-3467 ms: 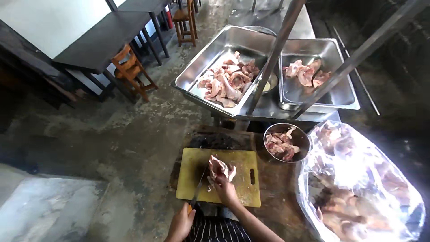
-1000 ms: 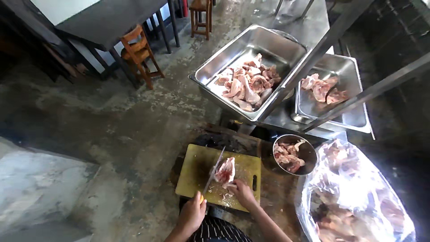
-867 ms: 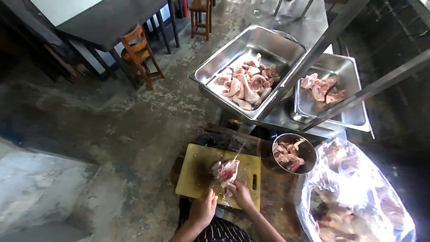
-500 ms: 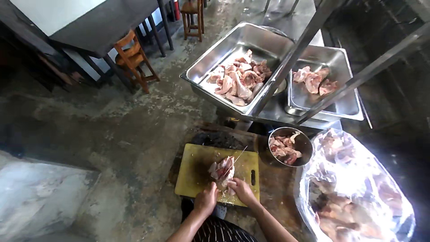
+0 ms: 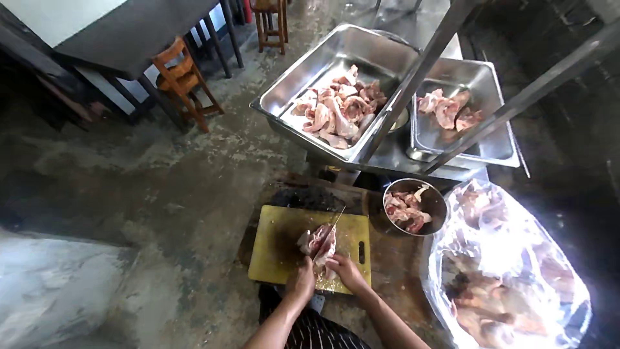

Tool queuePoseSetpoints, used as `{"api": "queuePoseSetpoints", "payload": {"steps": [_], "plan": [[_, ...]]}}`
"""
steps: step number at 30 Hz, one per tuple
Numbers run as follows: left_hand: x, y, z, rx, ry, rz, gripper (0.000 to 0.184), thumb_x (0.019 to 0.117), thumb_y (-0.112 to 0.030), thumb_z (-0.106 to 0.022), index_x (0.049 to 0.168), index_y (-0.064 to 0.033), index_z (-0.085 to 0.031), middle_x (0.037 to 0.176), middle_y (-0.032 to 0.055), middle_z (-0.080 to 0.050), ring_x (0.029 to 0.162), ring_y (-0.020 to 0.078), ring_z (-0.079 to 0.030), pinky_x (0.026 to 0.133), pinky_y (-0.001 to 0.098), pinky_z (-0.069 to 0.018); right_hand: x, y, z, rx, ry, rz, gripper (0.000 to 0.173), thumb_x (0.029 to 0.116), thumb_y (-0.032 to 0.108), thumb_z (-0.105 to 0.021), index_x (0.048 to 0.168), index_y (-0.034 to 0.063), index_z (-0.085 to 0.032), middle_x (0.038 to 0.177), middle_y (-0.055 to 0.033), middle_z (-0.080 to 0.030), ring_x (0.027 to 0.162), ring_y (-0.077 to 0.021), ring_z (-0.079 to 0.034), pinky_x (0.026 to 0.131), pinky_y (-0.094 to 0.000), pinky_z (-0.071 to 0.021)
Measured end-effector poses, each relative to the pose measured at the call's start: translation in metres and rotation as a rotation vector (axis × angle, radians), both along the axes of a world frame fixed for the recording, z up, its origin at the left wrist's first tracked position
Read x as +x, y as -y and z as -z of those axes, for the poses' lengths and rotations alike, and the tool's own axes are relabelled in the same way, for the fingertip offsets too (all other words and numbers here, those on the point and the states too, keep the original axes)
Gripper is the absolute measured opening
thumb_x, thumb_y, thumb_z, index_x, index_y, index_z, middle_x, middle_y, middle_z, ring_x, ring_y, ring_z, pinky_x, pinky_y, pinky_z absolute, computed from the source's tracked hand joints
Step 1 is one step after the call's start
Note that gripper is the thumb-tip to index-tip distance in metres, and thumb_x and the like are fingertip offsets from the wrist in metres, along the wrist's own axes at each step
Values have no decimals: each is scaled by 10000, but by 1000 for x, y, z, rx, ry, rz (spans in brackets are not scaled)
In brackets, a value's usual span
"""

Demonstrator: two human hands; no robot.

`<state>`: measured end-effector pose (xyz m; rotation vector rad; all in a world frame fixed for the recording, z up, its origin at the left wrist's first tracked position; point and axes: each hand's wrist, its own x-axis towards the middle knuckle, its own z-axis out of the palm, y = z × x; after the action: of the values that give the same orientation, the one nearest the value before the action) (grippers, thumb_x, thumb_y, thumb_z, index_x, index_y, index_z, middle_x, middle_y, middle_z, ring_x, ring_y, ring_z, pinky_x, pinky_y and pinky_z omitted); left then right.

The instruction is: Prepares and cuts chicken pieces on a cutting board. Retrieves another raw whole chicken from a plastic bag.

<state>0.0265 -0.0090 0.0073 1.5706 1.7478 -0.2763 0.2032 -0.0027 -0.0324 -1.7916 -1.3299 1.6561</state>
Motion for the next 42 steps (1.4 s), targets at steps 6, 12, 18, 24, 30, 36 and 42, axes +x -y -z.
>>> {"api": "queuePoseSetpoints", "payload": {"steps": [6, 12, 18, 24, 30, 36, 42], "plan": [[-20, -9, -1, -10, 166, -32, 474, 1080, -333, -500, 1479, -80, -461, 1213, 195, -695, 1126, 355, -696, 974, 558, -561, 1, 2, 5, -29, -93, 51, 292, 1033, 257, -605, 1215, 50, -701, 1012, -104, -731, 878, -180, -704, 822, -395, -591], [-4, -2, -81, 532, 202, -13, 407, 1059, -309, -575, 1310, 10, -600, 1041, 170, -730, 920, 302, -745, 840, 478, -617, -1, 0, 5, -27, -34, 24, 296, 1033, 291, -605, 1205, 74, -707, 1031, -103, -738, 924, -201, -717, 878, -442, -592], [-14, 11, -10, 177, 56, 27, 437, 1089, -259, -473, 1459, -26, -480, 1176, 219, -703, 1058, 378, -719, 915, 551, -590, -1, 4, 10, -32, -46, 20, 307, 1030, 297, -618, 1221, 73, -706, 1055, -98, -742, 944, -193, -717, 896, -434, -591], [-7, -10, 2, -7, -37, 26, 446, 1105, -259, -410, 1517, -88, -424, 1223, 212, -692, 1118, 387, -702, 931, 567, -581, -9, 2, 3, -13, 23, 139, 307, 1044, 318, -580, 1179, 74, -708, 979, -99, -733, 865, -204, -710, 829, -440, -595], [-29, 34, -22, -101, -155, 25, 465, 1111, -291, -388, 1538, -108, -377, 1154, 183, -717, 1072, 369, -722, 903, 553, -591, -15, 7, -5, -27, 197, 75, 351, 1059, 382, -519, 1222, 122, -690, 962, -93, -730, 866, -234, -713, 833, -488, -585], [9, -14, -21, -73, -114, 22, 477, 1093, -187, -423, 1547, -53, -368, 1250, 225, -679, 1134, 392, -695, 943, 560, -575, -19, 15, -16, -34, 297, -159, 419, 1092, 399, -429, 1296, 107, -650, 1064, -139, -726, 990, -301, -710, 911, -545, -556], [3, -12, 1, -35, -75, 13, 461, 1099, -211, -418, 1539, -78, -388, 1210, 215, -699, 1118, 381, -705, 949, 559, -575, -20, 12, -18, -64, 392, -101, 412, 1089, 416, -426, 1302, 138, -643, 1113, -142, -724, 1042, -331, -705, 908, -582, -554]]}}
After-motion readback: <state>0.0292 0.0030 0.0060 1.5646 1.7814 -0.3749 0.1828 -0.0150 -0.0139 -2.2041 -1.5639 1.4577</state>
